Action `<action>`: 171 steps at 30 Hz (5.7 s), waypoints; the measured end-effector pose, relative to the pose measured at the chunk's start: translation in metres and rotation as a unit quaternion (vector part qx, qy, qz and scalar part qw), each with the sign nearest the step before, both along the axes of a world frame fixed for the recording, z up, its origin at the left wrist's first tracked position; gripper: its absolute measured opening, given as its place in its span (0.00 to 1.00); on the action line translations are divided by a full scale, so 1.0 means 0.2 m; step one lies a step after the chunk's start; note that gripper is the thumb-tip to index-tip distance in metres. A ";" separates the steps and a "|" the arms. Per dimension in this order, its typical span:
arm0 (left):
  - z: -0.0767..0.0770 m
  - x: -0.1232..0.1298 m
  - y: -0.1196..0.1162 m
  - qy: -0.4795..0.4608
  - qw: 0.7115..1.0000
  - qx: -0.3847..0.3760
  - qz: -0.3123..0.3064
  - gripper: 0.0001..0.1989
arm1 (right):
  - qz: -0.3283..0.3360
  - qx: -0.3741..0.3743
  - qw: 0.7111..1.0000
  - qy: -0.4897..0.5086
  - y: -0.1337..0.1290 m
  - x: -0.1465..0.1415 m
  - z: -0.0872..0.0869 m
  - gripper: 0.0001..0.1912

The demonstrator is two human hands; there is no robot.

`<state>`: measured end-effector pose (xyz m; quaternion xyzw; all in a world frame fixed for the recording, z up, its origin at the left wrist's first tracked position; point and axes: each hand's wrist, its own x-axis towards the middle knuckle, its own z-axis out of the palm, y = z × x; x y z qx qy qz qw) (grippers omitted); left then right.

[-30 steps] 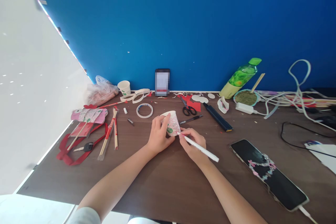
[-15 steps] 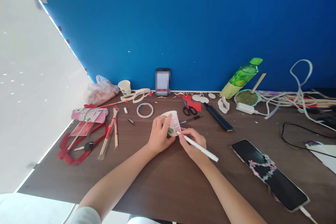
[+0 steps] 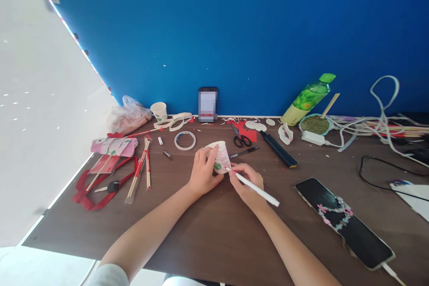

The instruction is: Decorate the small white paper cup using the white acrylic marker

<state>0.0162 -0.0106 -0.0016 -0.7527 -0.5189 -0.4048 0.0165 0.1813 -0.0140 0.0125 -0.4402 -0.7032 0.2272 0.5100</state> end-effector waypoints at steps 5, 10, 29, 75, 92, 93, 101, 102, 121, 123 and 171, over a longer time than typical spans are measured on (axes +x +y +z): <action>0.00 0.00 0.00 -0.008 1.000 -0.006 0.004 0.44 | -0.002 -0.007 1.000 0.002 0.00 0.00 -0.01 0.02; 0.00 0.01 0.00 0.000 1.000 -0.004 0.005 0.44 | -0.006 0.016 1.000 -0.002 0.00 -0.01 0.01 0.01; 0.01 0.01 0.00 0.023 0.999 0.044 -0.020 0.34 | -0.008 0.110 0.993 -0.029 -0.02 -0.03 0.01 0.05; 0.01 0.01 -0.01 -0.003 0.999 0.049 -0.016 0.38 | 0.010 0.120 0.993 -0.015 -0.02 -0.02 0.01 0.06; 0.02 0.01 0.00 -0.011 0.999 0.033 -0.035 0.43 | 0.042 0.049 0.998 0.026 -0.02 -0.01 -0.01 0.07; 0.01 0.00 0.00 -0.009 0.999 0.032 -0.035 0.43 | 0.041 0.052 0.997 0.025 -0.02 -0.01 -0.01 0.07; 0.01 0.01 0.01 -0.006 0.998 0.052 -0.027 0.41 | 0.031 0.061 0.998 0.010 -0.02 -0.02 0.01 0.06; 0.01 0.01 0.01 -0.007 0.998 0.053 -0.027 0.42 | 0.032 0.056 0.998 0.012 -0.02 -0.02 0.01 0.06; 0.01 0.00 0.01 -0.019 0.999 0.029 -0.032 0.41 | 0.042 0.014 0.997 0.068 0.00 0.02 0.00 0.07; 0.01 0.00 0.01 -0.021 0.999 0.021 -0.031 0.41 | 0.042 0.001 0.997 0.071 0.01 0.02 0.00 0.07; 0.00 0.00 0.01 0.003 0.996 0.073 -0.041 0.41 | 0.008 0.029 0.999 0.011 -0.02 -0.01 0.02 0.03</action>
